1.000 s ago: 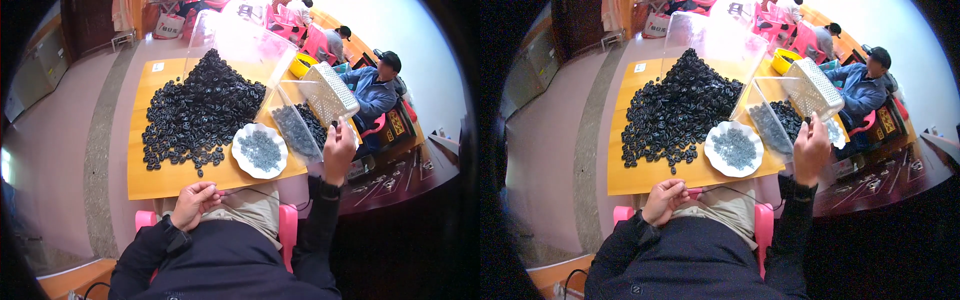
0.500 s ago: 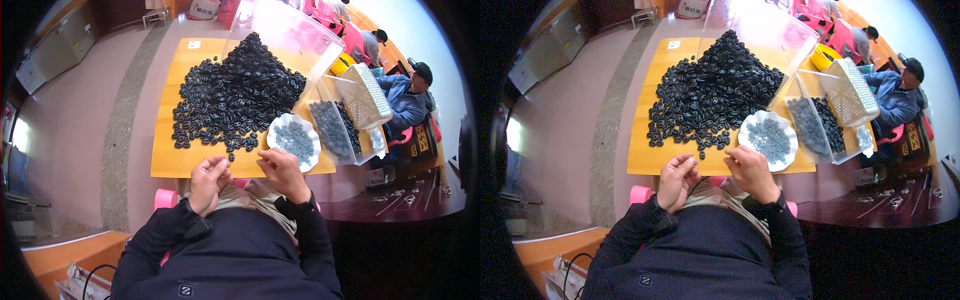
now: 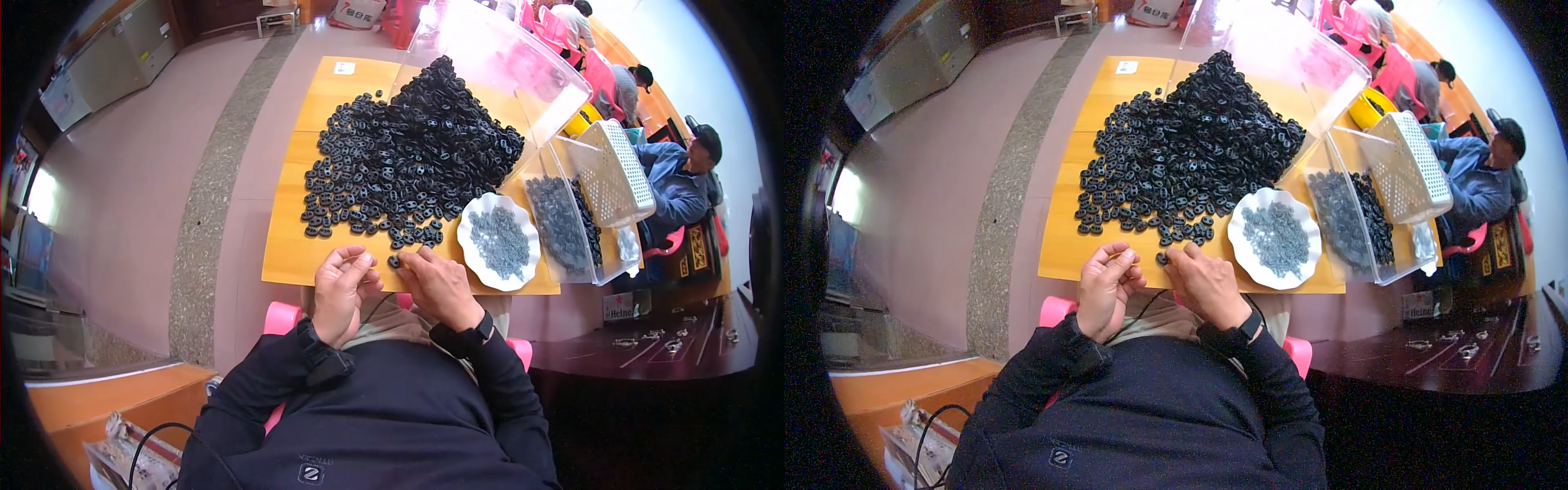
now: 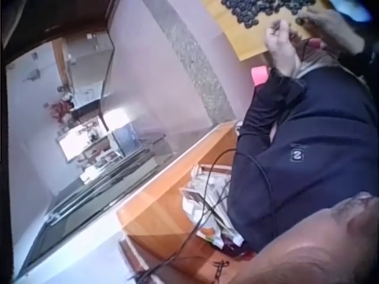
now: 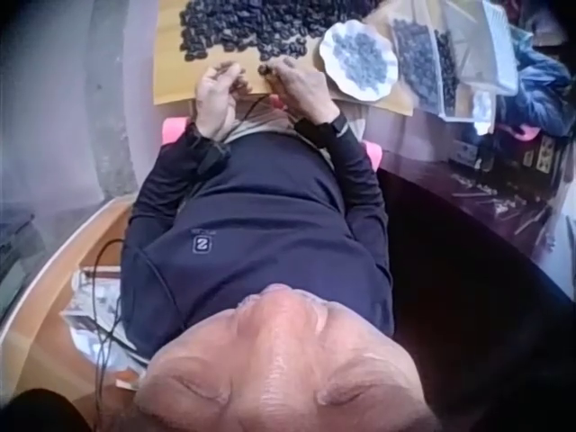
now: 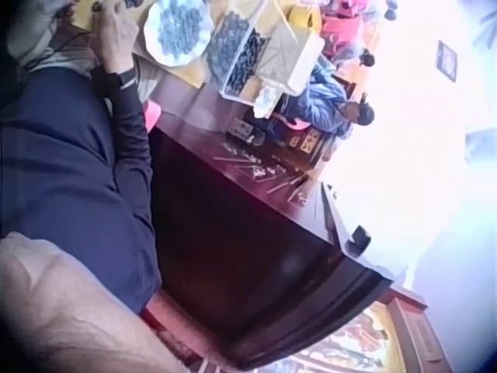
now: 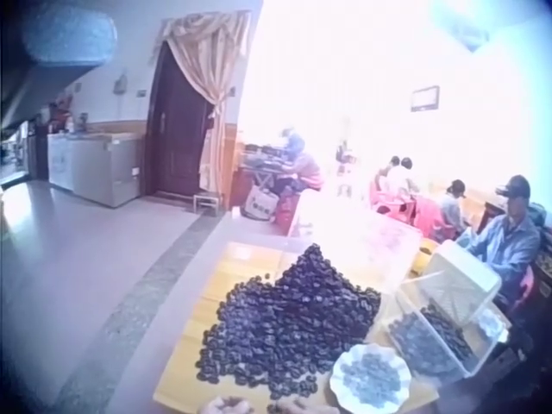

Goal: The recorder is manually assembling small black plastic rings with center pins at a manual workstation.

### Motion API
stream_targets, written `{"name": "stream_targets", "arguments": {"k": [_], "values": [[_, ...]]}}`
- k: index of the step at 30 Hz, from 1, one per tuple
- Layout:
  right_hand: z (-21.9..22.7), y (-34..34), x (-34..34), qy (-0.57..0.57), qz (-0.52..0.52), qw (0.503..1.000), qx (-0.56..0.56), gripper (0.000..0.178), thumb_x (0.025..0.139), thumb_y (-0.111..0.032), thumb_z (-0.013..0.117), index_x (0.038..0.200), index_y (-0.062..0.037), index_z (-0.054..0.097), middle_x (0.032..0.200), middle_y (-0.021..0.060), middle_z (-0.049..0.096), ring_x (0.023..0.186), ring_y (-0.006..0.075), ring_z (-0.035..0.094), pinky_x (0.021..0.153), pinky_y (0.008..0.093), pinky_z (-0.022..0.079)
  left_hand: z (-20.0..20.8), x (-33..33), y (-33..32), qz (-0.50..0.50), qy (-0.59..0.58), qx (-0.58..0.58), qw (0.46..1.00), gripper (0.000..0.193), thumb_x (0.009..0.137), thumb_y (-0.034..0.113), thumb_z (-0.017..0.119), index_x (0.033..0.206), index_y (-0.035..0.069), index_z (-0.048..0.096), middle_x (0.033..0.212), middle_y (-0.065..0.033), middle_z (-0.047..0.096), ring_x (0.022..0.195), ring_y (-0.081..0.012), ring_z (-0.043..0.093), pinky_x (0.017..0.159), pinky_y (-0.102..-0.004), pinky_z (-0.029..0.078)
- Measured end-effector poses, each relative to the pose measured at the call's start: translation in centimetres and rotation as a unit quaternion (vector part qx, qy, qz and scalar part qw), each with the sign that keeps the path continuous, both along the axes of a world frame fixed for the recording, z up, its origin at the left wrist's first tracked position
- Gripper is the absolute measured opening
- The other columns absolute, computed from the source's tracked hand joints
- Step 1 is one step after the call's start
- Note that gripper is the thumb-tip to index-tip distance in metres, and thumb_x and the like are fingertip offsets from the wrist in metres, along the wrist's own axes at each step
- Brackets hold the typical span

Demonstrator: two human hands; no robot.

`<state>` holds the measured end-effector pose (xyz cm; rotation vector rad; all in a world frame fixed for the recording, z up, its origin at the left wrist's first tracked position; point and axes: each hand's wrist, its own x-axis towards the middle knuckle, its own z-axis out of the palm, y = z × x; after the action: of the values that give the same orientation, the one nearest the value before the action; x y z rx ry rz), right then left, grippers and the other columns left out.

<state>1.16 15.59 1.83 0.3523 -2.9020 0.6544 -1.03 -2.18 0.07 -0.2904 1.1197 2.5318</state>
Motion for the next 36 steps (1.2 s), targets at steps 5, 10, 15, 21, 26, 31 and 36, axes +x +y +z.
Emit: {"name": "stream_targets", "arguments": {"k": [5,10,15,21,26,31,36], "values": [[0.5,0.2,-0.5,-0.009,-0.001,1.0,0.013,0.025,0.086,-0.02,0.06,0.108,-0.0089,0.06,0.083,0.0106,0.06,0.069,0.0315,0.063,0.059,0.0419,0.049,0.1,-0.1,-0.1,-0.005,-0.002,-0.001,1.0,0.019,0.09,0.008,0.059,0.107,0.004,0.051,0.088,-0.0043,0.06,0.071,-0.0102,0.06,0.063,-0.0267,0.055],[0.3,0.1,-1.1,0.005,-0.047,0.999,0.024,0.032,0.086,-0.021,0.061,0.114,-0.0079,0.058,0.087,0.0119,0.064,0.074,0.032,0.064,0.063,0.0418,0.05,0.0,-0.1,-0.1,-0.01,-0.001,-0.004,1.0,0.019,0.09,0.008,0.06,0.107,0.004,0.051,0.088,-0.004,0.06,0.07,-0.0103,0.06,0.064,-0.0262,0.055],[0.7,-0.1,-1.6,-0.023,-0.024,0.999,0.041,0.034,0.086,-0.021,0.061,0.117,-0.0079,0.057,0.089,0.0135,0.066,0.078,0.0321,0.065,0.065,0.0419,0.05,-0.1,-0.2,-0.2,-0.013,-0.005,-0.007,1.0,0.018,0.09,0.008,0.06,0.106,0.004,0.052,0.088,-0.004,0.06,0.072,-0.0104,0.06,0.065,-0.0263,0.054],[0.9,-0.5,-2.6,0.015,0.009,1.0,-0.003,0.035,0.085,-0.02,0.06,0.117,-0.0075,0.056,0.088,0.0149,0.067,0.076,0.0328,0.065,0.063,0.043,0.05,-0.1,-0.2,-0.1,-0.013,-0.008,-0.006,1.0,0.018,0.091,0.008,0.059,0.106,0.004,0.052,0.089,-0.0043,0.06,0.073,-0.0106,0.06,0.065,-0.0264,0.054],[1.4,-1.9,-5.0,-0.005,0.027,0.997,0.069,0.031,0.083,-0.016,0.056,0.112,-0.0066,0.055,0.072,0.0136,0.065,0.066,0.0311,0.065,0.056,0.0417,0.049,-0.4,-0.3,0.1,-0.01,-0.006,0.01,1.0,0.015,0.091,0.008,0.059,0.104,0.004,0.053,0.087,-0.0044,0.062,0.068,-0.0093,0.061,0.062,-0.0239,0.055],[0.9,-3.0,-6.3,-0.01,0.023,0.995,0.101,0.013,0.082,-0.018,0.055,0.087,-0.0082,0.061,0.071,0.0141,0.065,0.068,0.0312,0.066,0.055,0.0421,0.05,-0.5,-0.2,0.0,-0.009,-0.01,0.024,1.0,0.016,0.091,0.008,0.06,0.104,0.005,0.053,0.087,-0.0039,0.062,0.068,-0.0095,0.062,0.062,-0.024,0.055],[0.2,-2.9,-6.5,0.026,0.02,0.995,0.099,0.011,0.079,-0.017,0.055,0.08,-0.0085,0.062,0.071,0.0132,0.065,0.068,0.0308,0.067,0.056,0.0409,0.052,-0.6,-0.2,0.1,-0.008,-0.007,0.023,1.0,0.017,0.091,0.009,0.061,0.105,0.004,0.053,0.087,-0.004,0.062,0.068,-0.0096,0.062,0.062,-0.024,0.055]]}}
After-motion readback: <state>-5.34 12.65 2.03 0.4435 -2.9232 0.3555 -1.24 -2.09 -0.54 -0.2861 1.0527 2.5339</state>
